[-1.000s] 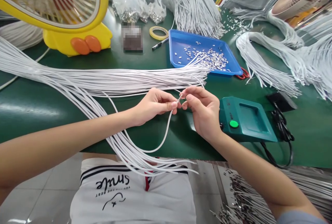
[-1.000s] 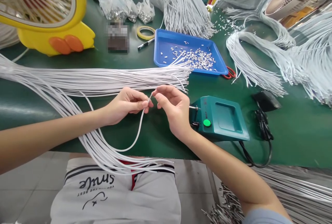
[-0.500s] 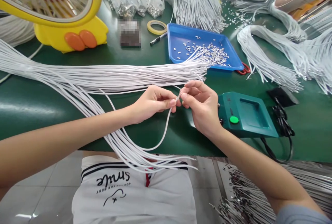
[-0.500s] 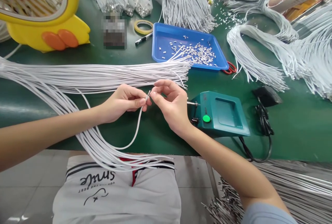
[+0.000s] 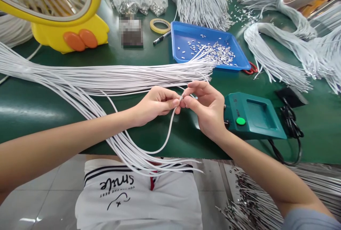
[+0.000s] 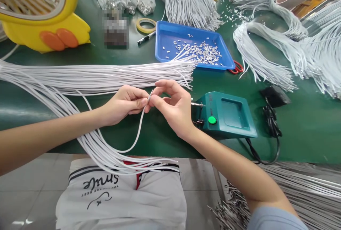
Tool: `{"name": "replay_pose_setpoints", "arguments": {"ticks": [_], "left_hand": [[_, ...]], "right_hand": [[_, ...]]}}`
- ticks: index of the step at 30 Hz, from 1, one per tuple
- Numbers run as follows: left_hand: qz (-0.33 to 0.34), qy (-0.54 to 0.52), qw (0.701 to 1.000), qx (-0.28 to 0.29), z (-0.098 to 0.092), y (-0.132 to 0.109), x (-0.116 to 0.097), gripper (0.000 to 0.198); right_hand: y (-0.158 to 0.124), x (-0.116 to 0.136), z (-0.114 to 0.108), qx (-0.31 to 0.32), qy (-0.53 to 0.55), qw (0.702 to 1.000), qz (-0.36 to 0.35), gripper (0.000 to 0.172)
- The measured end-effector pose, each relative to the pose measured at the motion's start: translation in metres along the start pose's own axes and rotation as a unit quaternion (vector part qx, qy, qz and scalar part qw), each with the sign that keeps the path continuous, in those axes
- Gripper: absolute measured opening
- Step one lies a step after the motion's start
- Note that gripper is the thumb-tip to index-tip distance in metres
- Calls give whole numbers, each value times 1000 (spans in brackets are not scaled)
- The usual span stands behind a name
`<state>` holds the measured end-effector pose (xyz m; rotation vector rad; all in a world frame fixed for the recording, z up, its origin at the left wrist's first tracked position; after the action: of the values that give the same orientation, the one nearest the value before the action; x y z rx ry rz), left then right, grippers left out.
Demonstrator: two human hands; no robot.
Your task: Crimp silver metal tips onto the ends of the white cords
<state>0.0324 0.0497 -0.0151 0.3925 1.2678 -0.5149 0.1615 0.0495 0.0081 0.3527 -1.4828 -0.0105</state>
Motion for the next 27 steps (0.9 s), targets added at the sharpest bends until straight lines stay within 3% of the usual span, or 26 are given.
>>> {"name": "replay_pose_setpoints", "arguments": {"ticks": [10, 15, 22, 27], "left_hand": [[-36, -61, 997, 26, 7, 1, -2, 33], [-40, -56, 998, 6, 5, 0, 0, 32], [-24, -48, 998, 15, 5, 0, -2, 31], [-14, -25, 1000, -1, 3, 0, -2, 35]], "right_hand": [[-1, 2, 2, 21, -6, 1000, -10, 22], [-1, 1, -4, -13, -21, 999, -27, 23], [1, 0, 0, 2, 29, 1000, -2, 28], [4, -4, 0, 4, 66, 996, 59, 38]]}}
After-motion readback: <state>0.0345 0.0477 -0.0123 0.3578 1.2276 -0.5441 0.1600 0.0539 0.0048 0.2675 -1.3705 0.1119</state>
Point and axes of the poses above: each hand's wrist, its own y-axis towards the middle knuckle, its own z-axis out of the palm, x = y × z, the point moved 6 cm from there along y, towards the middle knuckle, and after that the axes turned 1 degree about x, right-handed, at the moved point
